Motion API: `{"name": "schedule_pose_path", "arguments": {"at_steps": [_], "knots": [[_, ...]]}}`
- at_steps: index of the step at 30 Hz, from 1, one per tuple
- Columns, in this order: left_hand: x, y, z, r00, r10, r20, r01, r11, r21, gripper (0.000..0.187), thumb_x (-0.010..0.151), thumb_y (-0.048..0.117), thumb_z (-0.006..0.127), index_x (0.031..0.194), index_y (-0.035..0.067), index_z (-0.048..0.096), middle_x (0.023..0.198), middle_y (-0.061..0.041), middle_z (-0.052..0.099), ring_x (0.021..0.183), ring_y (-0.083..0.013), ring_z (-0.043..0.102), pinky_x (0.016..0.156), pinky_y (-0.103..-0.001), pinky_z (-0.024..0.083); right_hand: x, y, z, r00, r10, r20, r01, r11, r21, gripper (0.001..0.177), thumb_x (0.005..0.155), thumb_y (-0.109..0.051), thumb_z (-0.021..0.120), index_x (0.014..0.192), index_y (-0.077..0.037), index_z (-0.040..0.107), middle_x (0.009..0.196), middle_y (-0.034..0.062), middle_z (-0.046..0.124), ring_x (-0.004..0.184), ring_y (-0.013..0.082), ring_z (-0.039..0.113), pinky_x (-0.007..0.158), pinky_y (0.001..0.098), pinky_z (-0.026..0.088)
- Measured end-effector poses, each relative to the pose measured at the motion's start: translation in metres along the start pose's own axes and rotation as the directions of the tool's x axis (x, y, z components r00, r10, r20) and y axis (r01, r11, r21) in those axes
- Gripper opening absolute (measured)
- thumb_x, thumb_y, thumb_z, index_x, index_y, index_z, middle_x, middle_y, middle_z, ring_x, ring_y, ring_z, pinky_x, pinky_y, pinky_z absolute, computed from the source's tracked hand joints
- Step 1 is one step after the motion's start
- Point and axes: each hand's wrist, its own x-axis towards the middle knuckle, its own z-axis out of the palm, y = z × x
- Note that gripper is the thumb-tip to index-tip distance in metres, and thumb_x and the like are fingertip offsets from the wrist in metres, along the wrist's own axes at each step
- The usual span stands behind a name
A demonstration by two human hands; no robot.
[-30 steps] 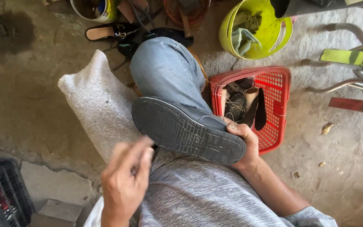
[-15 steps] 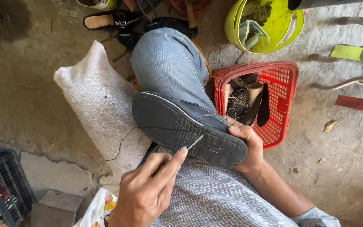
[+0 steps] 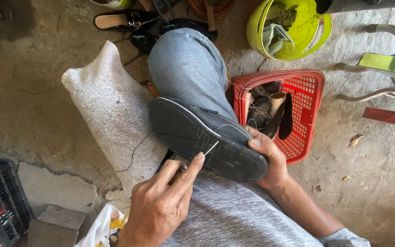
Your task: The person sits on the floor and sews a black shoe using a needle and thread. They repeatedly push the needle through the shoe's sole and pull the thread to stitch the parts together.
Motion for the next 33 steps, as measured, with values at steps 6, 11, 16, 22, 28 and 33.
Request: {"name": "schedule_pose_path", "arguments": {"at_steps": [6, 11, 16, 22, 28, 33], "knots": [[-0.025, -0.022, -0.009, 0.994, -0.079, 0.081, 0.075, 0.996, 0.052, 0.058, 0.089, 0.006, 0.059, 0.144, 0.025, 0.061, 0.084, 0.0, 0.053, 0.042, -0.0271, 0.053, 0.038, -0.041, 0.049, -0.018, -0.004, 0.023, 0.995, 0.096, 0.024, -0.061, 0.785, -0.616, 0.044, 0.085, -0.03, 0.076, 0.114, 0.002, 0.07, 0.087, 0.0021, 0.071, 0.072, 0.0104, 0.063, 0.061, 0.024, 0.05], [-0.056, -0.05, 0.006, 0.984, -0.147, 0.099, 0.153, 0.987, -0.055, 0.051, 0.098, 0.012, 0.06, 0.147, 0.025, 0.058, 0.078, 0.003, 0.047, 0.05, -0.0226, 0.056, 0.046, -0.04, 0.05, -0.016, -0.008, 0.081, 0.987, 0.162, 0.017, -0.072, 0.532, -0.844, 0.019, 0.092, -0.024, 0.073, 0.095, -0.005, 0.072, 0.077, -0.0038, 0.065, 0.07, 0.0063, 0.056, 0.059, 0.0258, 0.049], [-0.069, -0.06, 0.026, 0.991, -0.135, 0.01, 0.136, 0.985, -0.107, 0.051, 0.099, 0.013, 0.066, 0.148, 0.025, 0.058, 0.074, 0.003, 0.038, 0.047, -0.02, 0.048, 0.044, -0.038, 0.047, -0.013, -0.016, 0.092, 0.974, 0.203, -0.097, -0.109, 0.05, -0.993, 0.032, 0.089, -0.04, 0.077, 0.077, -0.015, 0.063, 0.066, -0.007, 0.049, 0.064, 0.007, 0.045, 0.056, 0.0317, 0.043], [-0.069, -0.063, 0.031, 0.997, -0.069, -0.015, 0.067, 0.993, -0.101, 0.054, 0.099, 0.01, 0.065, 0.151, 0.023, 0.054, 0.076, 0.002, 0.037, 0.047, -0.019, 0.042, 0.043, -0.036, 0.045, -0.016, -0.014, 0.101, 0.972, 0.229, -0.061, -0.032, -0.126, -0.991, 0.038, 0.079, -0.05, 0.086, 0.089, -0.017, 0.069, 0.065, -0.0058, 0.058, 0.063, 0.0082, 0.049, 0.056, 0.0324, 0.046], [-0.055, -0.067, 0.024, 0.999, -0.01, 0.031, 0.014, 0.995, -0.102, 0.051, 0.1, 0.014, 0.064, 0.149, 0.02, 0.056, 0.078, 0.001, 0.041, 0.044, -0.0189, 0.045, 0.037, -0.036, 0.044, -0.017, -0.01, 0.104, 0.967, 0.214, 0.136, 0.168, -0.139, -0.976, 0.037, 0.089, -0.044, 0.079, 0.081, -0.015, 0.058, 0.059, -0.0019, 0.047, 0.055, 0.012, 0.042, 0.051, 0.0368, 0.038], [-0.051, -0.072, 0.021, 0.999, 0.015, 0.038, -0.01, 0.992, -0.129, 0.054, 0.094, 0.009, 0.067, 0.147, 0.018, 0.059, 0.078, 0.0, 0.045, 0.043, -0.0208, 0.046, 0.038, -0.038, 0.044, -0.014, -0.011, 0.11, 0.925, 0.174, 0.337, 0.357, -0.102, -0.928, 0.033, 0.093, -0.036, 0.074, 0.086, -0.009, 0.057, 0.061, 0.0039, 0.048, 0.051, 0.0195, 0.044, 0.051, 0.039, 0.036]]}}
